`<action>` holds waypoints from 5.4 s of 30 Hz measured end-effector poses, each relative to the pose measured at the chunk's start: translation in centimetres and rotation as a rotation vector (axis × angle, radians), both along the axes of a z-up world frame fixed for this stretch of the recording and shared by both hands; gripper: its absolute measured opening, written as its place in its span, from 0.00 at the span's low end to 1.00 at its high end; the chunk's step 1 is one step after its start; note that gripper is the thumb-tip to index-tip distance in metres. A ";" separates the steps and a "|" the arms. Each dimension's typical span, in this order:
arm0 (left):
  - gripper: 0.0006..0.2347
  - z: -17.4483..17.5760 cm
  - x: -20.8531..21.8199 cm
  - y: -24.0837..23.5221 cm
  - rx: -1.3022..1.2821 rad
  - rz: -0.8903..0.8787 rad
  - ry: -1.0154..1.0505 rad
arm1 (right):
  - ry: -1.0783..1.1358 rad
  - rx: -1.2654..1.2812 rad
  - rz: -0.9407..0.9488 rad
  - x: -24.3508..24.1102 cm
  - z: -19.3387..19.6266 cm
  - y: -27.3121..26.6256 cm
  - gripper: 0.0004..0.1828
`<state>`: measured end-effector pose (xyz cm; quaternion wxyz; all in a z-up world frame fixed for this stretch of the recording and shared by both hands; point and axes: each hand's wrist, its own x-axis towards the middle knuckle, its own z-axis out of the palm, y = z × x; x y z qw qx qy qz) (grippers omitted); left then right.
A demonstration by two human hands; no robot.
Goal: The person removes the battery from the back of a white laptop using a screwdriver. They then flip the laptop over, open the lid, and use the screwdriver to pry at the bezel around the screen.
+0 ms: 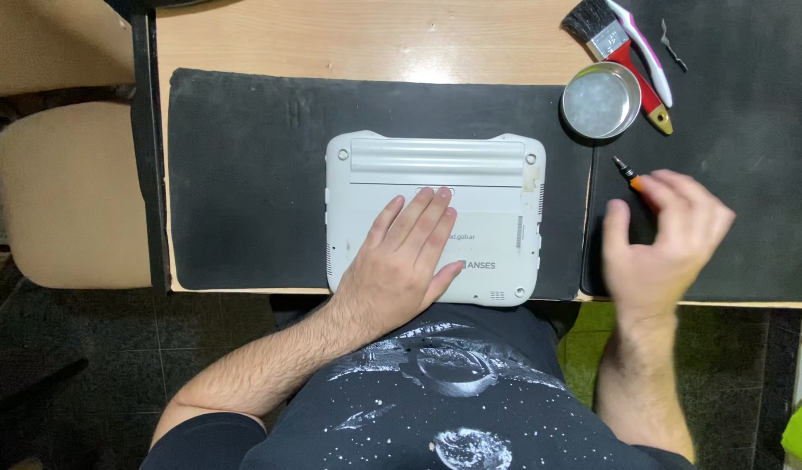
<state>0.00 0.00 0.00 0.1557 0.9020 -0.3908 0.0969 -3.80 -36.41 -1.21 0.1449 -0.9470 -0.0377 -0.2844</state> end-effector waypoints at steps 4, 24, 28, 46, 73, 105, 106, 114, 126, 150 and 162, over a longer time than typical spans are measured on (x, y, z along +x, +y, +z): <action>0.30 0.1 0.3 0.2 -0.037 -0.003 0.052 | 0.131 -0.091 -0.162 -0.8 -2.5 -3.5 0.19; 0.17 -2.0 11.3 5.3 -0.056 -0.090 -0.139 | -0.007 0.358 0.576 3.2 -1.0 9.8 0.06; 0.19 -2.2 11.2 5.5 -0.059 -0.088 -0.114 | -0.011 0.299 0.605 3.7 -0.1 10.9 0.07; 0.16 -2.1 11.0 5.5 -0.105 -0.077 -0.067 | -0.066 0.155 0.593 5.0 -0.6 11.3 0.10; 0.12 -1.3 11.2 3.9 -0.010 -0.056 -0.202 | -0.194 0.138 0.634 5.3 -1.2 11.1 0.09; 0.18 -0.8 22.2 14.4 -0.341 0.326 0.304 | -0.093 0.351 0.668 5.1 -1.7 10.0 0.18; 0.18 -1.1 22.5 15.3 -0.342 0.332 0.301 | -0.093 0.352 0.674 5.1 -1.7 9.9 0.18; 0.22 2.5 21.7 17.9 -0.051 0.461 0.542 | -0.102 0.365 0.697 5.5 -2.2 9.7 0.16; 0.28 -1.4 19.9 19.5 0.173 0.273 -0.183 | -0.067 0.395 0.636 4.9 -2.3 9.6 0.18; 0.25 -4.9 18.7 14.2 0.050 0.470 -0.203 | -0.026 0.423 0.608 4.8 -2.2 9.9 0.18; 0.28 -3.8 20.7 16.7 -0.022 0.395 -0.151 | -0.015 0.415 0.621 4.9 -2.1 9.8 0.18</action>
